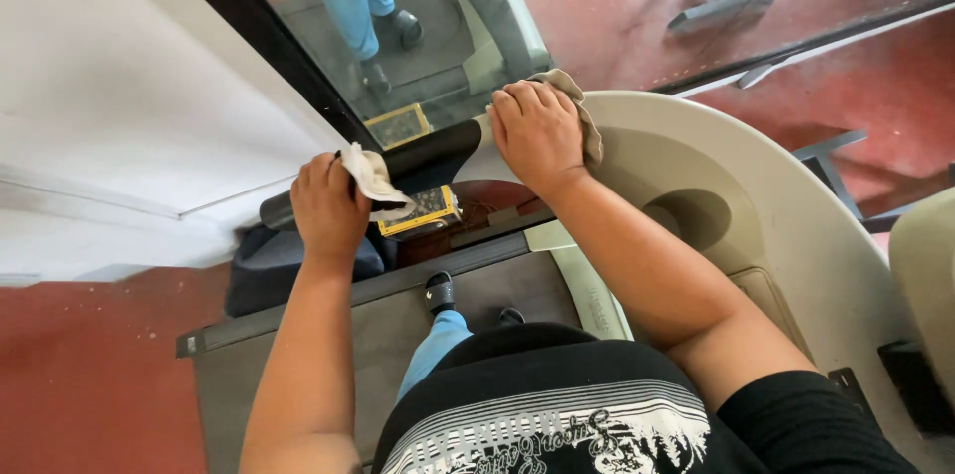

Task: Wiping down a gym bench and treadmill using cleaning cloths.

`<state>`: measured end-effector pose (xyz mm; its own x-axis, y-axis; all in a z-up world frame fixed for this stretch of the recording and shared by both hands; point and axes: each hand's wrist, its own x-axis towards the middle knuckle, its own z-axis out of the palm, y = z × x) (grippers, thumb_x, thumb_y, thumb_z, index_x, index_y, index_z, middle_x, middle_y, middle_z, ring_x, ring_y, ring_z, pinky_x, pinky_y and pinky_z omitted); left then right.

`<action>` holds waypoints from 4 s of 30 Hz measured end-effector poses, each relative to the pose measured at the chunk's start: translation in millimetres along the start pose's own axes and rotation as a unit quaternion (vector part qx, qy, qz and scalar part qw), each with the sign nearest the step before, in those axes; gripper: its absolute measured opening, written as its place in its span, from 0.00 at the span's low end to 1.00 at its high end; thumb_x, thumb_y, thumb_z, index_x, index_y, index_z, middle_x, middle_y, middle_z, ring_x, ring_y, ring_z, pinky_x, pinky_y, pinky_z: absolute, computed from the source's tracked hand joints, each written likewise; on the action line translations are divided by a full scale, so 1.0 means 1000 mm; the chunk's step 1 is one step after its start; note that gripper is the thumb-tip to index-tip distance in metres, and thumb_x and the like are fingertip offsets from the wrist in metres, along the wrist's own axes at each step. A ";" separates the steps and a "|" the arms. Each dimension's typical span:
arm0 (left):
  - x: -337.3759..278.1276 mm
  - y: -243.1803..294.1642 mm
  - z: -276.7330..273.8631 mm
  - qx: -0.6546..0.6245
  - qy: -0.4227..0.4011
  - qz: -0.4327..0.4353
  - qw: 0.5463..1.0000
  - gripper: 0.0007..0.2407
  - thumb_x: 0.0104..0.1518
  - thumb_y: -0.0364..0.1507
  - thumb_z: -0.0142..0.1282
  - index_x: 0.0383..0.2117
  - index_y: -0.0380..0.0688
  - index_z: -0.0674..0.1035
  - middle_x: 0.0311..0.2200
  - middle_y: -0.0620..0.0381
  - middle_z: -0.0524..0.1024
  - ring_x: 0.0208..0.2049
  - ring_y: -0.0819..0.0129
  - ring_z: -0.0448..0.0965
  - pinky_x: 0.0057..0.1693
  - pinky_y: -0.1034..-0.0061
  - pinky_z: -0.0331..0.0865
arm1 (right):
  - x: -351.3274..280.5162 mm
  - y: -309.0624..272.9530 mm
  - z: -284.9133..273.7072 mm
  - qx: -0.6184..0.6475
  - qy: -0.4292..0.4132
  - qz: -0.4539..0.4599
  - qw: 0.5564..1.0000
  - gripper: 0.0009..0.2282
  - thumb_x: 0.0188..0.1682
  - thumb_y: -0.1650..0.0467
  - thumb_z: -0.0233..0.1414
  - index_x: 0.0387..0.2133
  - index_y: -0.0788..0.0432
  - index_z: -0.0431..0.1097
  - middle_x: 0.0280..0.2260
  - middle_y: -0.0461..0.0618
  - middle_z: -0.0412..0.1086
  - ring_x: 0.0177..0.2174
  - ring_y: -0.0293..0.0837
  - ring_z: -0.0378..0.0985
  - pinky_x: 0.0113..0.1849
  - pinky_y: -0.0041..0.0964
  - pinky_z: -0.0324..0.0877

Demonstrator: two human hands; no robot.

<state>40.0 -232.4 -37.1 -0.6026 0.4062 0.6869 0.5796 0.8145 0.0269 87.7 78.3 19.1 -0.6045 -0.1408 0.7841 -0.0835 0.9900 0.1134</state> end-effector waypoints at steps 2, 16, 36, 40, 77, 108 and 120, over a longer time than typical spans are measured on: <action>-0.002 0.000 0.002 0.003 0.002 -0.014 1.000 0.11 0.61 0.38 0.52 0.37 0.45 0.76 0.39 0.55 0.74 0.39 0.53 0.77 0.43 0.63 0.70 | 0.000 -0.002 0.000 0.006 -0.008 0.009 1.000 0.06 0.53 0.63 0.53 0.37 0.48 0.74 0.36 0.41 0.72 0.41 0.43 0.78 0.47 0.40 0.71; 0.011 -0.004 0.020 -0.018 -0.056 -0.026 0.998 0.13 0.58 0.44 0.53 0.37 0.51 0.75 0.33 0.59 0.72 0.31 0.54 0.79 0.37 0.60 0.73 | -0.006 -0.085 0.051 0.089 -0.040 -0.002 0.995 0.08 0.56 0.63 0.49 0.42 0.51 0.73 0.39 0.45 0.72 0.46 0.46 0.76 0.52 0.43 0.69; -0.048 -0.123 -0.019 -0.127 -0.217 0.057 0.966 0.28 0.48 0.37 0.61 0.58 0.42 0.75 0.61 0.39 0.68 0.62 0.35 0.67 0.61 0.40 0.64 | 0.008 -0.212 0.038 0.322 -0.076 0.034 0.943 0.21 0.52 0.60 0.55 0.59 0.49 0.68 0.62 0.46 0.67 0.63 0.46 0.65 0.64 0.43 0.47; -0.029 -0.097 -0.012 -0.129 -0.177 0.136 0.966 0.32 0.48 0.42 0.64 0.63 0.49 0.71 0.67 0.36 0.61 0.66 0.31 0.60 0.63 0.37 0.57 | -0.021 -0.180 0.047 0.107 -0.046 -0.074 0.990 0.18 0.60 0.58 0.42 0.61 0.43 0.66 0.64 0.45 0.64 0.65 0.44 0.63 0.65 0.44 0.43; 0.062 -0.040 0.003 -0.371 -0.276 0.229 0.857 0.30 0.53 0.32 0.62 0.65 0.40 0.65 0.61 0.39 0.67 0.52 0.44 0.75 0.55 0.61 0.71 | -0.097 -0.046 0.041 -0.147 0.196 0.532 0.811 0.25 0.62 0.79 0.45 0.72 0.53 0.49 0.74 0.49 0.40 0.74 0.54 0.33 0.74 0.54 0.35; 0.154 0.174 0.091 -0.326 -0.074 0.427 0.840 0.18 0.68 0.40 0.50 0.57 0.43 0.77 0.63 0.48 0.69 0.62 0.53 0.74 0.50 0.69 0.75 | -0.034 -0.023 0.003 -0.187 0.174 0.417 0.872 0.14 0.54 0.71 0.49 0.53 0.60 0.70 0.59 0.54 0.64 0.63 0.56 0.61 0.66 0.57 0.54; 0.124 0.081 0.072 -0.370 -0.192 0.368 0.831 0.41 0.54 0.41 0.69 0.72 0.54 0.54 0.72 0.43 0.50 0.65 0.41 0.68 0.56 0.63 0.79 | -0.118 -0.066 0.075 -0.270 0.188 0.600 0.729 0.30 0.53 0.80 0.51 0.69 0.56 0.50 0.71 0.55 0.46 0.72 0.62 0.44 0.71 0.53 0.49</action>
<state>-27.2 -86.6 -2.4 0.0164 0.8998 0.4361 0.9621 -0.1330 0.2381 105.4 30.2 -126.5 0.2836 0.7336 0.6175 0.7125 0.2698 -0.6477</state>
